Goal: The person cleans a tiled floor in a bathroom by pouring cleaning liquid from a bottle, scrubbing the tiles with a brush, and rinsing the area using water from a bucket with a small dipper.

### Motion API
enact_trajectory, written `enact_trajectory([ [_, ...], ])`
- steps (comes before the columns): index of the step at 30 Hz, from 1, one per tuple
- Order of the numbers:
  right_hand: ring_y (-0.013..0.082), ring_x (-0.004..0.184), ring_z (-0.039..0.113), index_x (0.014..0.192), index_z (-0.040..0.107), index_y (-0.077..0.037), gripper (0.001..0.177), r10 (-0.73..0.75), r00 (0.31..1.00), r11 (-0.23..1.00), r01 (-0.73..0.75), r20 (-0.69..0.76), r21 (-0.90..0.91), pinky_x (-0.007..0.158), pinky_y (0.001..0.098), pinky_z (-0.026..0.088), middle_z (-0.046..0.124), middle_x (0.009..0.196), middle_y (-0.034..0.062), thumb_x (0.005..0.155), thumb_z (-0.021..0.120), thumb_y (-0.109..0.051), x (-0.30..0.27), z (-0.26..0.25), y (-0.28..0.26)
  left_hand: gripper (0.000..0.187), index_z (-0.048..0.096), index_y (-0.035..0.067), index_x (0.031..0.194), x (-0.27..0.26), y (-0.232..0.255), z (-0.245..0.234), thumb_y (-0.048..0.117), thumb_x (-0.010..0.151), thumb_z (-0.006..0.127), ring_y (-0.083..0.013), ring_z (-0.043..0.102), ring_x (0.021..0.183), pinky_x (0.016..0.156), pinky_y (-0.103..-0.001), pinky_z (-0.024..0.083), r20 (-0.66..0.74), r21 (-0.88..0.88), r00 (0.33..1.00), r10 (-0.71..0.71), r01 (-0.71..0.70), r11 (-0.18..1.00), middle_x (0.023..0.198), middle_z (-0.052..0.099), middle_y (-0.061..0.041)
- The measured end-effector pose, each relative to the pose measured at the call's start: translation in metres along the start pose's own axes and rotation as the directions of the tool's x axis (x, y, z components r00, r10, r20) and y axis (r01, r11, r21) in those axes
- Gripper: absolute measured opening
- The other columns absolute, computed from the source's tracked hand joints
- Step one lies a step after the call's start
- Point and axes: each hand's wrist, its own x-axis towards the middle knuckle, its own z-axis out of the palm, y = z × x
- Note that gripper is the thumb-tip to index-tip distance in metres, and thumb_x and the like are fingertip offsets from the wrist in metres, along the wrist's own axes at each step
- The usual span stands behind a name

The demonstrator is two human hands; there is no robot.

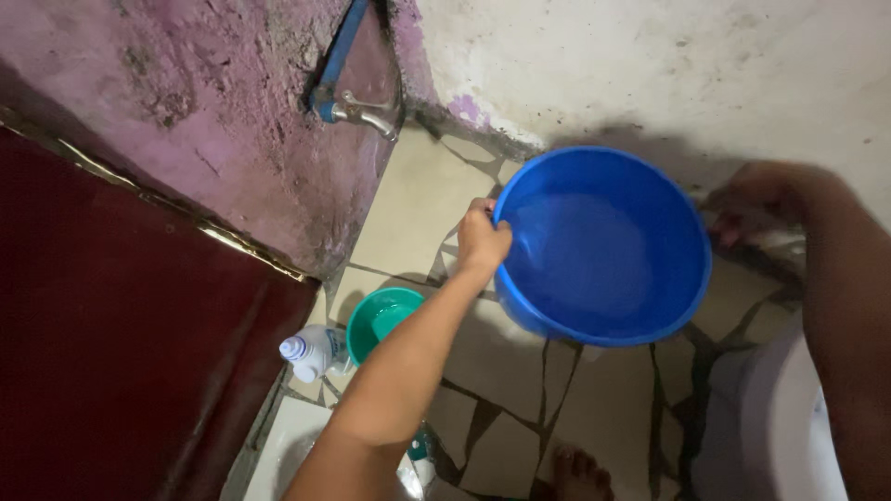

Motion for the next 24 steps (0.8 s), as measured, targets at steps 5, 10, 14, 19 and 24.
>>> enact_trajectory([
  [5, 0.0355, 0.075, 0.065, 0.116, 0.065, 0.01, 0.043, -0.143, 0.975, 0.869, 0.042, 0.169, 0.493, 0.062, 0.048, 0.055, 0.069, 0.098, 0.0285, 0.108, 0.054, -0.031, -0.032, 0.039, 0.019, 0.021, 0.071, 0.003, 0.098, 0.009, -0.009, 0.003, 0.009, 0.078, 0.07, -0.0334, 0.074, 0.082, 0.081, -0.043, 0.057, -0.054, -0.059, 0.998, -0.021, 0.018, 0.998, 0.086, 0.075, -0.017],
  [10, 0.0314, 0.094, 0.074, 0.125, 0.066, 0.002, 0.037, -0.101, 0.993, 0.794, 0.04, 0.065, 0.607, 0.078, 0.0497, 0.062, 0.075, 0.111, 0.0211, 0.105, 0.049, -0.025, -0.106, 0.046, -0.009, 0.02, 0.075, 0.005, 0.095, 0.034, -0.02, -0.006, 0.013, 0.077, 0.074, -0.0303, 0.072, 0.075, 0.075, -0.041, 0.057, -0.134, -0.037, 0.989, -0.062, 0.058, 0.998, 0.082, 0.074, -0.015],
  [14, 0.038, 0.094, 0.073, 0.125, 0.067, 0.008, 0.042, -0.11, 0.99, 0.879, 0.058, 0.084, 0.473, 0.079, 0.0521, 0.061, 0.074, 0.112, 0.0288, 0.106, 0.051, -0.027, -0.132, 0.046, -0.035, 0.023, 0.077, 0.005, 0.094, 0.062, -0.04, -0.021, 0.014, 0.073, 0.078, -0.028, 0.074, 0.072, 0.072, -0.04, 0.058, -0.136, -0.023, 0.989, -0.065, 0.062, 0.998, 0.079, 0.075, -0.015],
  [19, 0.0384, 0.094, 0.074, 0.125, 0.065, 0.006, 0.042, -0.174, 0.982, 0.85, 0.109, 0.079, 0.516, 0.079, 0.0522, 0.061, 0.076, 0.114, 0.0264, 0.107, 0.045, -0.025, -0.145, 0.049, -0.061, 0.021, 0.08, 0.005, 0.09, 0.099, -0.069, -0.052, 0.012, 0.07, 0.079, -0.0247, 0.072, 0.067, 0.068, -0.038, 0.057, -0.214, 0.006, 0.977, 0.004, -0.003, 1.0, 0.075, 0.075, -0.013],
  [24, 0.0357, 0.094, 0.075, 0.126, 0.065, 0.007, 0.041, -0.214, 0.976, 0.832, 0.154, 0.052, 0.533, 0.08, 0.0489, 0.062, 0.075, 0.116, 0.0252, 0.106, 0.045, -0.024, -0.143, 0.06, -0.083, 0.023, 0.078, 0.004, 0.089, 0.127, -0.086, -0.085, 0.007, 0.067, 0.071, -0.0243, 0.072, 0.063, 0.062, -0.037, 0.057, -0.36, -0.134, 0.924, -0.127, 0.084, 0.987, 0.07, 0.074, -0.014],
])
